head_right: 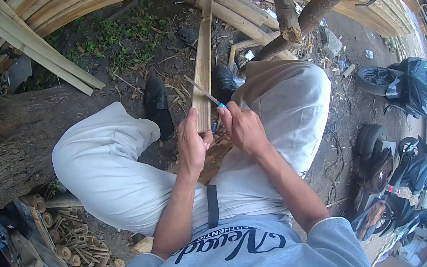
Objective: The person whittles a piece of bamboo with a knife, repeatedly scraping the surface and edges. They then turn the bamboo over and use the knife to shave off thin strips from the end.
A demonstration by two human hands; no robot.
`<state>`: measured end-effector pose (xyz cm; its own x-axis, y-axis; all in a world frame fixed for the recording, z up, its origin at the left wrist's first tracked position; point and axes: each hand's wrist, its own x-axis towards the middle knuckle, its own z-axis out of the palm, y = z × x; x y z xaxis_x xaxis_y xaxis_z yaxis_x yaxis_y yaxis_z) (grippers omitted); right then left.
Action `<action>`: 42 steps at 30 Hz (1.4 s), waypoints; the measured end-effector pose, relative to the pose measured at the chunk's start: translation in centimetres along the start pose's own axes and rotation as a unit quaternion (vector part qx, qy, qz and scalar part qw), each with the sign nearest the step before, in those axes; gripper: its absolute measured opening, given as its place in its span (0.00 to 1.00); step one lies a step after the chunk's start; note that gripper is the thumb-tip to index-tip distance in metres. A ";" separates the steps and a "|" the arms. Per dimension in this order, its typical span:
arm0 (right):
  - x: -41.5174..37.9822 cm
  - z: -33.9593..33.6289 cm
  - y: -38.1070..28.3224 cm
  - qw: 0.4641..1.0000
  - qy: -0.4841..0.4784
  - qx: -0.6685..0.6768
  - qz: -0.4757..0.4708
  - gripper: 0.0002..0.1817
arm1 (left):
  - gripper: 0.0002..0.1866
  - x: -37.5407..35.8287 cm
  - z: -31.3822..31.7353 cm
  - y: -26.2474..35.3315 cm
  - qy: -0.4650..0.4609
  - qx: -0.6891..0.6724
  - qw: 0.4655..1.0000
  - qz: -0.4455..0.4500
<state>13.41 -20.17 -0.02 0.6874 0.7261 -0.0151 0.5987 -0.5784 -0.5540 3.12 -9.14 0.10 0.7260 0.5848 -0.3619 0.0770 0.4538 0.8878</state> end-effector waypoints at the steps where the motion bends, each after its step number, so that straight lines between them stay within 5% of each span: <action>1: -0.4 -0.1 -0.5 0.999 -0.001 0.034 -0.034 0.16 | 0.22 -0.2 -0.1 0.6 -0.004 -0.049 0.998 -0.032; 4: -2.0 -0.2 -1.1 0.992 -0.010 0.067 -0.104 0.16 | 0.21 0.1 -0.7 0.1 0.029 0.045 0.998 0.019; 5: -2.5 -0.3 -1.2 0.989 -0.026 0.084 -0.117 0.15 | 0.22 0.2 -1.1 0.1 0.014 -0.067 0.996 -0.052; 8: -2.5 -0.1 -1.5 0.984 -0.045 0.109 -0.134 0.13 | 0.23 -0.3 0.2 1.4 0.087 -0.097 0.987 -0.095; 9: -2.0 0.0 -1.8 0.987 -0.036 0.112 -0.107 0.13 | 0.24 -0.1 -0.8 0.8 0.006 -0.083 0.995 -0.051; 19: -2.1 -0.2 -2.3 0.986 -0.065 0.084 -0.131 0.14 | 0.22 -0.1 -1.4 0.1 0.016 -0.131 0.988 -0.083; 21: -0.7 0.1 -2.3 0.992 -0.029 0.111 -0.059 0.15 | 0.23 -0.1 -1.1 -0.1 0.018 -0.002 1.000 0.022; 26: -1.3 -0.5 -2.3 0.993 -0.046 0.063 -0.091 0.16 | 0.24 -0.3 -1.2 -0.6 0.056 -0.061 0.994 -0.068; 28: -1.5 -0.8 -2.0 0.990 -0.056 0.062 -0.111 0.16 | 0.25 -0.6 -0.6 0.7 0.072 -0.009 0.997 -0.010; 38: -1.0 0.2 -1.8 0.992 -0.038 0.114 -0.048 0.15 | 0.36 -0.4 -0.8 0.5 0.020 -0.027 0.999 -0.039; 42: -2.4 -0.5 -3.2 0.986 -0.045 0.114 -0.117 0.15 | 0.36 -0.1 -0.5 -0.8 0.024 -0.071 0.997 -0.002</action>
<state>10.04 -20.25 2.25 0.4972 0.8650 0.0673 0.6216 -0.3010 -0.7231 2.66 -9.20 -0.78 0.6924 0.6126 -0.3811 -0.0203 0.5446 0.8385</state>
